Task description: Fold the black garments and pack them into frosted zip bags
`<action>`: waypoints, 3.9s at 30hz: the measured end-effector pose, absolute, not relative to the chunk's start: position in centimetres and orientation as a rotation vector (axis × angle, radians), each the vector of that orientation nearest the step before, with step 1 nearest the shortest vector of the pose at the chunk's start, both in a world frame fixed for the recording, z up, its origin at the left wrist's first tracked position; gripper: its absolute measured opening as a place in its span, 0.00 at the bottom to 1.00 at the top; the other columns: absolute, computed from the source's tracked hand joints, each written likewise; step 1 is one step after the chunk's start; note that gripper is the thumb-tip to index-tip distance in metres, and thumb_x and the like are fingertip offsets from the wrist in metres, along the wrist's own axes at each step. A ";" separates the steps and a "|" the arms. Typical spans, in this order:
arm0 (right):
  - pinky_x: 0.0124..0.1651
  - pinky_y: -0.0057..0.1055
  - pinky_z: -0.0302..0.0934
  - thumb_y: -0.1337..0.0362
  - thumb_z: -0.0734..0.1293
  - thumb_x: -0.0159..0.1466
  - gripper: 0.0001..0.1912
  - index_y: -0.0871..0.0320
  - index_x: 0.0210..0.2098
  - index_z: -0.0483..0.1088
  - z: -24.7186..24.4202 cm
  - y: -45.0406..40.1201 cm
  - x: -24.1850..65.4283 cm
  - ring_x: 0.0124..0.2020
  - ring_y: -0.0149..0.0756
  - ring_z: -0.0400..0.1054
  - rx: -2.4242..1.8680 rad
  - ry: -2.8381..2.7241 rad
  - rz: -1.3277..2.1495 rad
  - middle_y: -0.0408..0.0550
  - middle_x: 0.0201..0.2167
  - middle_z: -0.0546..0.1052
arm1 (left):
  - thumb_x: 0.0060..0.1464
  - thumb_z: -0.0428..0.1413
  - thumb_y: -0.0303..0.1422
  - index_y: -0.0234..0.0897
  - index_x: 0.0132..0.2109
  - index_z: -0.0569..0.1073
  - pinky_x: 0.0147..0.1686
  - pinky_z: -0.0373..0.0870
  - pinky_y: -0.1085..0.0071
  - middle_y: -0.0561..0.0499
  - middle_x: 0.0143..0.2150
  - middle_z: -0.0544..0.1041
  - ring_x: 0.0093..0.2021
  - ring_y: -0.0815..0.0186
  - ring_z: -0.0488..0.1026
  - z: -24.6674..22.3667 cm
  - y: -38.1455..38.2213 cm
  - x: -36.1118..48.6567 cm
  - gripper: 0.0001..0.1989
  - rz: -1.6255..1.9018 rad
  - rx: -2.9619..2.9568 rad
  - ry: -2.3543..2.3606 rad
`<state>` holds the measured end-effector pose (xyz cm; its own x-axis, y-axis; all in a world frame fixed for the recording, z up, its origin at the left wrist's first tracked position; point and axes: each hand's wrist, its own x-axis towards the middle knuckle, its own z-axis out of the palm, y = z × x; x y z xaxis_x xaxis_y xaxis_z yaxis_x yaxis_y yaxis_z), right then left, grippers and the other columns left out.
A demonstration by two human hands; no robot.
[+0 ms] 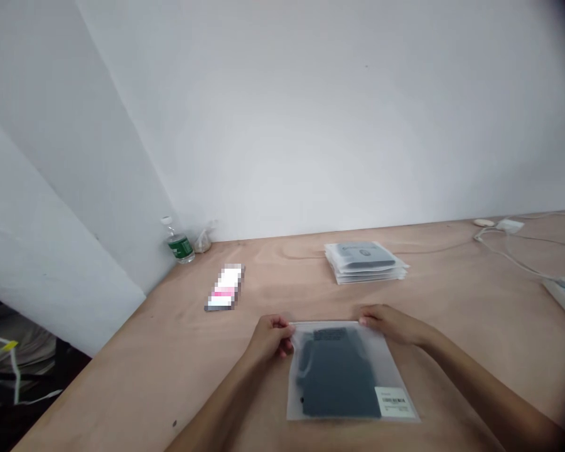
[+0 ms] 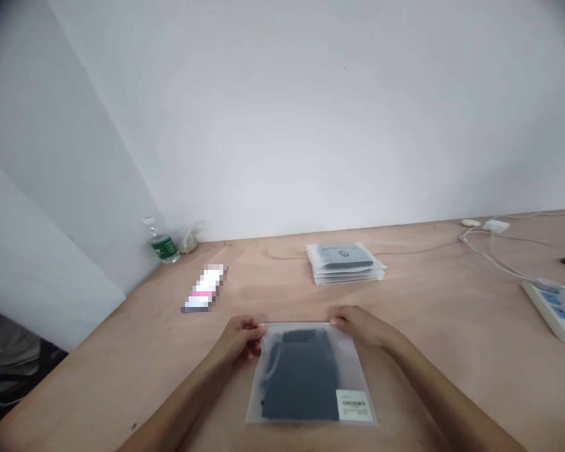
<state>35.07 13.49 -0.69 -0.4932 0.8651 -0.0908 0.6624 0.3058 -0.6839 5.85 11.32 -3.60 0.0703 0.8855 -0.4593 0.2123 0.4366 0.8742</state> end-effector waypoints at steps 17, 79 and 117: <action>0.37 0.31 0.61 0.53 0.56 0.61 0.14 0.54 0.37 0.66 -4.2 5.3 35.3 0.32 0.38 0.69 -1.599 -1.705 0.770 0.44 0.29 0.75 | 0.43 0.56 0.46 0.36 0.24 0.65 0.11 0.58 0.77 0.54 0.16 0.71 0.13 0.70 0.66 -2.5 1.7 4.3 0.17 0.785 0.987 1.534; 0.56 0.63 0.42 0.43 0.54 0.59 0.29 0.36 0.60 0.50 -7.0 3.9 41.5 0.63 0.57 0.41 -2.044 -2.157 -0.045 0.40 0.64 0.51 | 0.53 0.50 0.43 0.42 0.48 0.73 0.55 0.60 0.59 0.49 0.52 0.72 0.54 0.56 0.66 -1.4 -0.7 6.5 0.18 0.985 1.497 1.786; 0.33 0.31 0.67 0.62 0.61 0.56 0.31 0.51 0.58 0.53 -2.4 0.0 28.0 0.37 0.39 0.72 -1.566 -1.418 0.496 0.47 0.42 0.74 | 0.47 0.54 0.28 0.41 0.56 0.58 0.45 0.70 0.63 0.47 0.45 0.73 0.46 0.61 0.70 -0.1 -1.7 13.2 0.27 1.299 2.234 1.190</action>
<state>27.99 0.03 -2.41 0.2502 0.9263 0.2818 0.5486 0.1042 -0.8295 13.21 -1.68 -0.05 0.2498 0.7761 0.5790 0.5093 -0.6139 0.6031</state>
